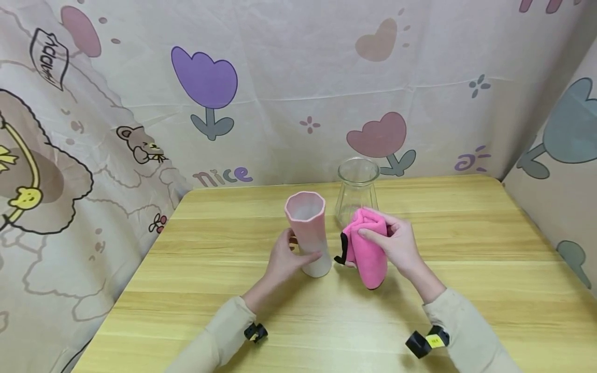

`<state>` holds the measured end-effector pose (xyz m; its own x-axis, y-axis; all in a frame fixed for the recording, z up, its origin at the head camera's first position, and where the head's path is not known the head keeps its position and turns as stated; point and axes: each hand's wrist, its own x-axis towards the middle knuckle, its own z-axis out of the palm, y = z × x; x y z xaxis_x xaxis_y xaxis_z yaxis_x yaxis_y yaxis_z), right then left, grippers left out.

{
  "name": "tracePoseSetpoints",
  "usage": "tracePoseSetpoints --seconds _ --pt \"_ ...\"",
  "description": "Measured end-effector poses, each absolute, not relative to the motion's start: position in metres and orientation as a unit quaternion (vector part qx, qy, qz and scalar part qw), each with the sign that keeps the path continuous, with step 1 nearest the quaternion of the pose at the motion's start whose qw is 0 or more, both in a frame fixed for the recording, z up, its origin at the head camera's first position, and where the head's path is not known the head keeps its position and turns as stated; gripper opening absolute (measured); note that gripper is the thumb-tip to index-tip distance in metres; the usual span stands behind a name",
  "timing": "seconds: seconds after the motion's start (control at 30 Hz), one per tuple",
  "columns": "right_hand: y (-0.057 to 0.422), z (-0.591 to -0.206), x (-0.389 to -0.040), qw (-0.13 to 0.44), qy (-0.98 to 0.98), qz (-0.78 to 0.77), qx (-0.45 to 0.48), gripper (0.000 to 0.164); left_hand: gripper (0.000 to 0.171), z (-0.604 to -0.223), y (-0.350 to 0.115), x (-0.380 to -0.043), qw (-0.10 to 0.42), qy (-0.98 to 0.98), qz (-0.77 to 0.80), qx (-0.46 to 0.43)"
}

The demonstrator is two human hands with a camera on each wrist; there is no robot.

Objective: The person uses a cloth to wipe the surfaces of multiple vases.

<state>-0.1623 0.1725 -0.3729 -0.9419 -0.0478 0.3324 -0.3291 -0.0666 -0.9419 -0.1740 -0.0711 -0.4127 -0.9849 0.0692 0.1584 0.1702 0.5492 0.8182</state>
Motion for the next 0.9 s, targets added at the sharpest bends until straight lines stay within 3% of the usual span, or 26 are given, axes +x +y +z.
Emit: tracePoseSetpoints --seconds 0.33,0.57,0.73,0.9 --pt "0.174 -0.376 -0.161 0.089 -0.69 0.705 0.138 0.043 0.06 -0.393 -0.105 -0.191 -0.127 -0.776 -0.583 -0.206" --pt "0.174 -0.377 -0.161 0.077 -0.691 0.705 0.138 0.043 0.064 -0.389 -0.118 -0.203 -0.211 -0.742 -0.596 -0.223" --pt "0.172 -0.378 -0.161 0.068 -0.698 0.7 0.135 0.042 0.065 -0.391 -0.12 -0.208 -0.242 -0.73 -0.592 -0.239" --pt "0.169 -0.376 -0.162 0.066 -0.725 0.673 0.129 0.044 0.064 -0.394 -0.12 -0.204 -0.205 -0.745 -0.586 -0.245"
